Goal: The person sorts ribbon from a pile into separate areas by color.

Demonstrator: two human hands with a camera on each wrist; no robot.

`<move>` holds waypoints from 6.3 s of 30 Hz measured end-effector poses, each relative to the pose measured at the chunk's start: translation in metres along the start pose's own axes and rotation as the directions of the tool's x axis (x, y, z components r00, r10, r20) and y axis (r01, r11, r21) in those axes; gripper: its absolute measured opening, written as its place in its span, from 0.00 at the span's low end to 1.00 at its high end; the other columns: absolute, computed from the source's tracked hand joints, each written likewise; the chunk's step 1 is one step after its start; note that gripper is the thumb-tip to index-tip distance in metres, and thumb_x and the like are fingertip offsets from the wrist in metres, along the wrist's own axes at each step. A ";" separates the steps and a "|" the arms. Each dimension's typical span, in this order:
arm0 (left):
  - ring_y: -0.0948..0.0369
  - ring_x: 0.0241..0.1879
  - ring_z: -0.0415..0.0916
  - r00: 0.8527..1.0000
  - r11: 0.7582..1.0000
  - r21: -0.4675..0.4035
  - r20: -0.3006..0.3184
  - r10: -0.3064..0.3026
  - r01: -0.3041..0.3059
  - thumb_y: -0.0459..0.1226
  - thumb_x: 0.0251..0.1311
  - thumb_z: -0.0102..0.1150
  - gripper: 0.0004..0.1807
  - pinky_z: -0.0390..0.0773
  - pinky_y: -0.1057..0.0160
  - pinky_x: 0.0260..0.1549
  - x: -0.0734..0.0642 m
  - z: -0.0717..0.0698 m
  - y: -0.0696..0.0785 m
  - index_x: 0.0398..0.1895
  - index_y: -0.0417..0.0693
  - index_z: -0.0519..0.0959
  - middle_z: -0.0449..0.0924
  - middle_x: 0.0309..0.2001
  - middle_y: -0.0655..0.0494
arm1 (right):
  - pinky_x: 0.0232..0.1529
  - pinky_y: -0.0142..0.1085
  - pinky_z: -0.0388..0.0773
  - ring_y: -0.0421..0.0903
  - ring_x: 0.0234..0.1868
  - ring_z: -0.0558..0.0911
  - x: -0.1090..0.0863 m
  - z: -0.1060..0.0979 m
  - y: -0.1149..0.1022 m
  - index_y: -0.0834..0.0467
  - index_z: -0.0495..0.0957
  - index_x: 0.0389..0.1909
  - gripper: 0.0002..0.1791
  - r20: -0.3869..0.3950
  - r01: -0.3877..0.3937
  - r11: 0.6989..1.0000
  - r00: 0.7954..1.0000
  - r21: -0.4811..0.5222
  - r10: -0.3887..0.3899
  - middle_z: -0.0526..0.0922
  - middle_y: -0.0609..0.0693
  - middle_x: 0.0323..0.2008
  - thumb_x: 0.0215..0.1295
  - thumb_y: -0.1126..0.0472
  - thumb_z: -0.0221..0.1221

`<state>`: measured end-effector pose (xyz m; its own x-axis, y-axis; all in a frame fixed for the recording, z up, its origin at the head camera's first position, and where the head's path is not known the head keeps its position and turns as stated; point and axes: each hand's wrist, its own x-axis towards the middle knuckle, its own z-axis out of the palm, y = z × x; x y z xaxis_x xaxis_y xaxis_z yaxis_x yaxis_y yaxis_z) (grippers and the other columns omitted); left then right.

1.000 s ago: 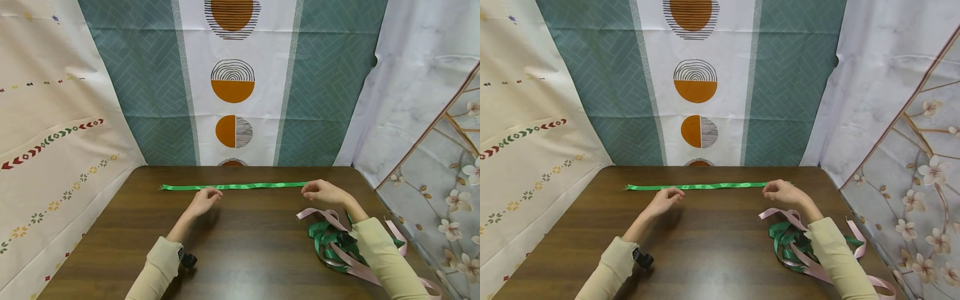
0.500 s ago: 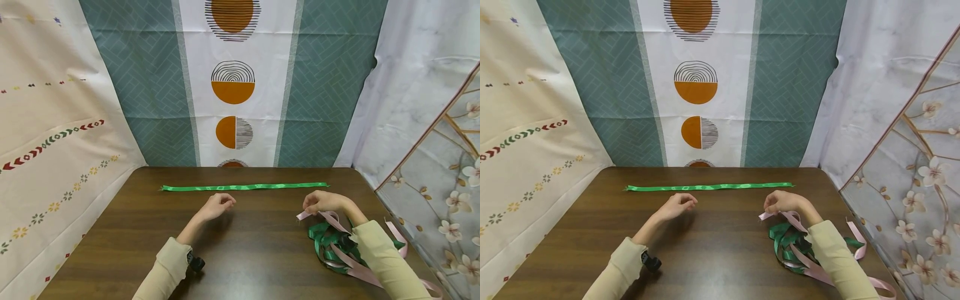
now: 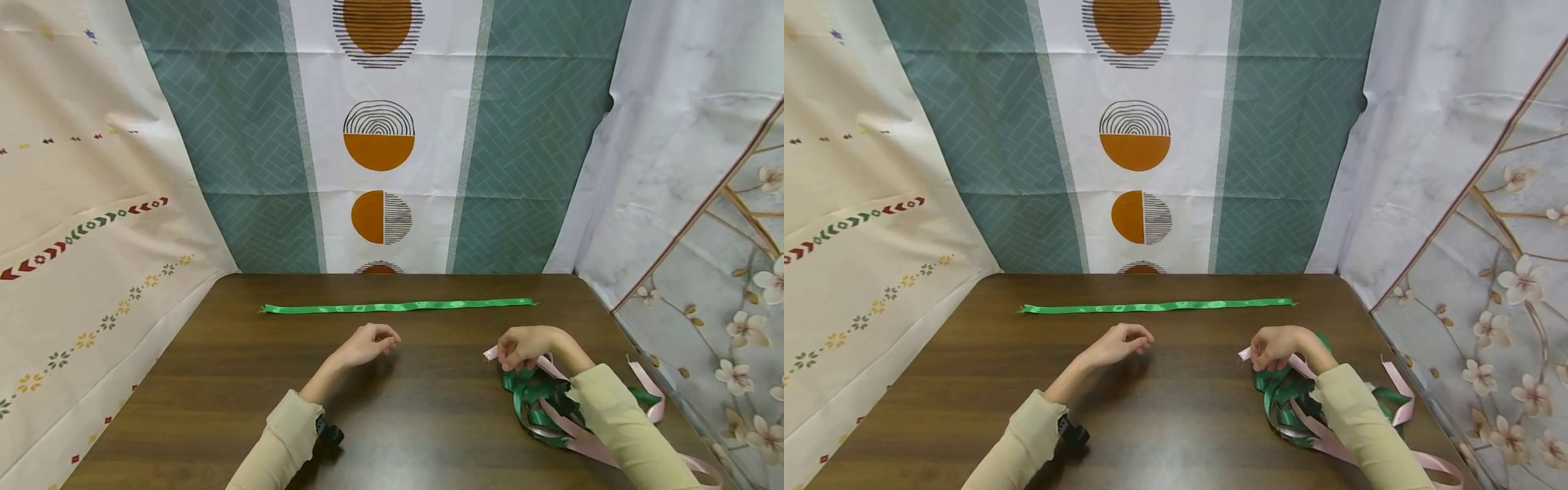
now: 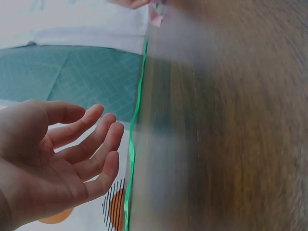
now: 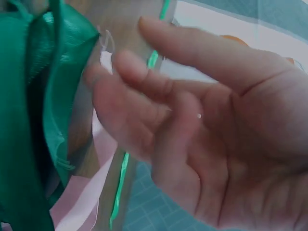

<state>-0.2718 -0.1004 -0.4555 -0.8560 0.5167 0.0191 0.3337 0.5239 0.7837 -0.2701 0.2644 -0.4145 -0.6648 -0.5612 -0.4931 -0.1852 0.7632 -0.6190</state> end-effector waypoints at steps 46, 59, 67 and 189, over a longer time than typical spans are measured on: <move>0.65 0.44 0.74 0.901 0.830 -0.498 0.194 0.388 -0.250 0.52 0.71 0.46 0.25 0.73 0.64 0.52 0.015 0.034 0.081 0.48 0.35 0.72 0.77 0.42 0.39 | 0.28 0.32 0.73 0.36 0.27 0.73 -0.004 0.001 -0.089 0.63 0.78 0.43 0.09 -0.107 0.622 0.753 0.781 0.213 -0.615 0.81 0.52 0.32 0.72 0.65 0.51; 0.62 0.25 0.57 0.864 0.760 -0.526 0.091 0.496 -0.381 0.45 0.70 0.50 0.19 0.60 0.65 0.31 -0.003 -0.025 0.077 0.25 0.41 0.70 0.56 0.22 0.53 | 0.21 0.37 0.62 0.44 0.20 0.63 -0.030 -0.031 -0.084 0.61 0.77 0.34 0.06 -0.336 0.614 0.782 0.763 0.108 -0.553 0.66 0.45 0.20 0.71 0.65 0.53; 0.60 0.30 0.67 0.855 0.706 -0.621 0.108 0.507 -0.340 0.48 0.69 0.53 0.17 0.70 0.62 0.37 -0.021 -0.076 0.061 0.26 0.48 0.74 0.69 0.24 0.58 | 0.18 0.38 0.55 0.45 0.16 0.54 -0.033 -0.058 -0.049 0.54 0.76 0.30 0.09 -0.499 0.560 0.815 0.754 0.148 -0.427 0.61 0.45 0.17 0.72 0.62 0.52; 0.50 0.38 0.74 0.777 0.955 0.028 -0.588 -0.223 0.295 0.32 0.69 0.46 0.14 0.70 0.61 0.35 -0.026 -0.123 -0.099 0.48 0.33 0.79 0.80 0.45 0.36 | 0.18 0.30 0.67 0.35 0.18 0.68 0.034 -0.058 0.052 0.67 0.72 0.43 0.20 -0.656 0.042 0.936 0.724 0.349 0.212 0.76 0.45 0.24 0.76 0.57 0.36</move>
<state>-0.3310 -0.2490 -0.4576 -0.9721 -0.1138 0.2052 0.0770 0.6716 0.7369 -0.3443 0.3034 -0.4278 -0.9956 -0.0346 -0.0877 0.0515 0.5793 -0.8135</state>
